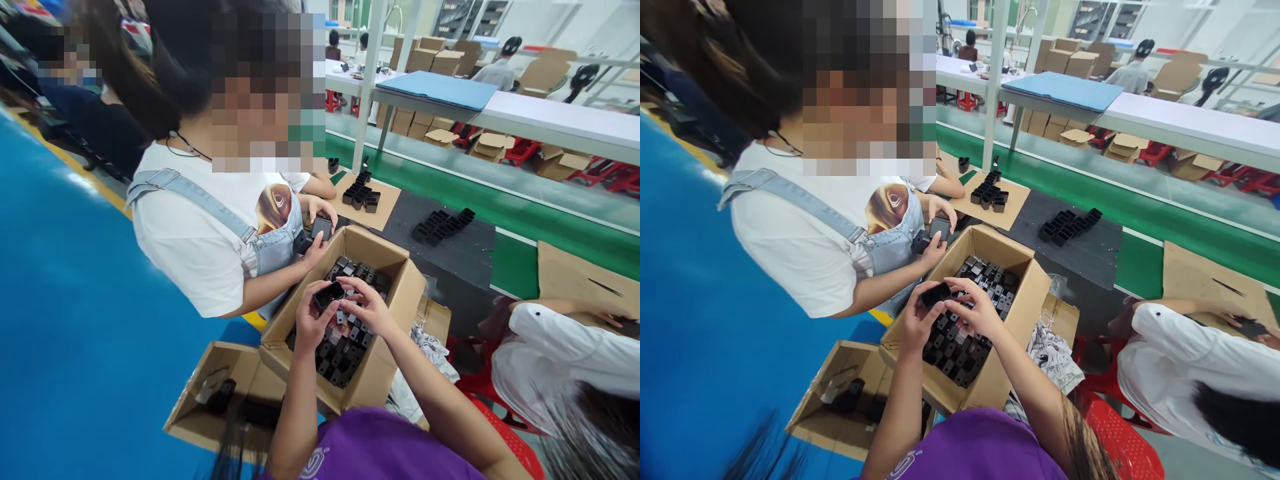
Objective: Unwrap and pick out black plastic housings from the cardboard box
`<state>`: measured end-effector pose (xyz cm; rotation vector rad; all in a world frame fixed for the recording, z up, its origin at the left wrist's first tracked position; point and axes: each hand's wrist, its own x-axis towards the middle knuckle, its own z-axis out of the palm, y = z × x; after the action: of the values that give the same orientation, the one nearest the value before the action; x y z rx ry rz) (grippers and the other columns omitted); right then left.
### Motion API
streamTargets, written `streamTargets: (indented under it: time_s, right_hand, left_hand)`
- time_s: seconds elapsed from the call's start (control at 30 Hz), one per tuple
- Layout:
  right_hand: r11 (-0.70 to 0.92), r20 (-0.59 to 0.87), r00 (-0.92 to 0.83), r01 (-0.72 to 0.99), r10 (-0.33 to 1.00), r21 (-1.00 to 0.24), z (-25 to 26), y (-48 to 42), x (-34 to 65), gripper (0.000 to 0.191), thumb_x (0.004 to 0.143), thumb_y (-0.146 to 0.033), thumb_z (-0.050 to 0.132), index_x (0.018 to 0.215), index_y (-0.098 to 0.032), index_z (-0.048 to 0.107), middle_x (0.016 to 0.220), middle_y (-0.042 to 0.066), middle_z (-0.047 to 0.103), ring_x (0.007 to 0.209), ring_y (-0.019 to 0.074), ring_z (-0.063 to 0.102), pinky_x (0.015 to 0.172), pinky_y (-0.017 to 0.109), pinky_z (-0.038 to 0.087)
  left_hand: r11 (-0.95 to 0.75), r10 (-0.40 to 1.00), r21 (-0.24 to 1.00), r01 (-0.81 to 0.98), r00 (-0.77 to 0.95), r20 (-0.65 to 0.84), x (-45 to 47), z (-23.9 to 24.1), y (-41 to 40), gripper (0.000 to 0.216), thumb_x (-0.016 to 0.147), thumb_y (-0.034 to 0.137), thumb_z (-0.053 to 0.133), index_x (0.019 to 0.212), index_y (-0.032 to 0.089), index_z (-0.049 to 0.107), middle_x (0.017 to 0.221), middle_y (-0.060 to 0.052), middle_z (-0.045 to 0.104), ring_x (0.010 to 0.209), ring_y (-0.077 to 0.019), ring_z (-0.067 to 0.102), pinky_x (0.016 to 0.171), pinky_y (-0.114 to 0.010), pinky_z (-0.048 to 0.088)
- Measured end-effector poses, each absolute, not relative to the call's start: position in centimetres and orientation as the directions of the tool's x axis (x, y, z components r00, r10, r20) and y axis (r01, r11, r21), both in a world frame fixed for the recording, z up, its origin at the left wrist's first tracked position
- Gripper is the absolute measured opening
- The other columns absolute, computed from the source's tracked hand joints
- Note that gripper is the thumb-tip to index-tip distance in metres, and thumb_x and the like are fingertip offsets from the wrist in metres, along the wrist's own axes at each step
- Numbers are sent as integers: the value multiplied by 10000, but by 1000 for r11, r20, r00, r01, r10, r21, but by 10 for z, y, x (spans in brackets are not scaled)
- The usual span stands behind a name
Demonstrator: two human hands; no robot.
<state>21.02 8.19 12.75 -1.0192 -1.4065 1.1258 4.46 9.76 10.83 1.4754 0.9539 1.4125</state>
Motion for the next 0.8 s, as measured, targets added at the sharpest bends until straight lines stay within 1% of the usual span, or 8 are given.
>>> streamTargets:
  time_s: [0.1,0.23,0.33,0.43,0.5,0.6,0.7,0.8]
  right_hand:
    - [281,259,-180,106,949,-954,131,83,217,433,888,-460,701,1276,-278,641,1209,83,618,1055,181,622,833,298,589]
    - [347,316,-172,200,933,-916,135,85,221,336,882,-436,713,1159,-252,669,1096,72,635,965,177,623,742,280,573]
    - [369,341,-152,232,928,-900,136,85,223,321,877,-441,718,1122,-242,662,1051,64,634,923,173,618,708,272,561]
    - [385,349,-170,268,921,-883,137,83,225,322,887,-434,708,1139,-242,648,1049,64,632,933,175,610,722,277,558]
    - [406,360,-204,282,911,-869,137,82,226,332,900,-420,694,1176,-244,636,1104,77,629,977,185,606,738,286,563]
    - [435,374,-240,300,896,-849,139,80,227,322,914,-385,677,1200,-246,625,1168,93,614,1014,194,604,749,297,568]
    - [437,377,-234,319,896,-841,141,77,228,297,915,-370,676,1180,-248,622,1143,89,611,998,198,607,746,306,567]
    - [452,390,-237,335,890,-827,141,73,228,324,912,-377,682,1197,-245,605,1124,88,607,980,204,607,750,321,561]
  left_hand:
    - [-293,947,954,-54,122,298,41,110,98,374,831,389,746,1151,219,652,1146,-74,693,1074,-209,687,977,-343,556]
    - [-224,962,970,-97,141,236,41,111,98,436,803,410,769,1164,215,623,1118,-77,713,1037,-218,705,948,-354,577]
    - [-185,967,980,-78,164,196,42,113,98,429,807,435,757,1157,212,647,1200,-97,684,1106,-239,677,909,-330,586]
    - [-155,970,986,-57,179,163,41,115,97,428,817,445,744,1165,209,668,1243,-105,665,1152,-259,652,903,-325,582]
    - [-157,967,986,-55,192,165,41,114,97,420,821,437,741,1166,205,680,1225,-102,676,1146,-261,654,925,-337,573]
    - [-200,956,979,-51,208,206,41,112,97,408,832,402,732,1187,205,690,1234,-101,680,1171,-258,642,963,-347,563]
    - [-248,940,967,-63,228,255,42,113,97,405,849,348,715,1232,223,681,1277,-92,675,1219,-244,626,1009,-353,549]
    - [-266,928,962,-57,256,272,43,117,96,422,862,313,688,1275,230,664,1323,-91,668,1252,-245,618,1031,-371,544]
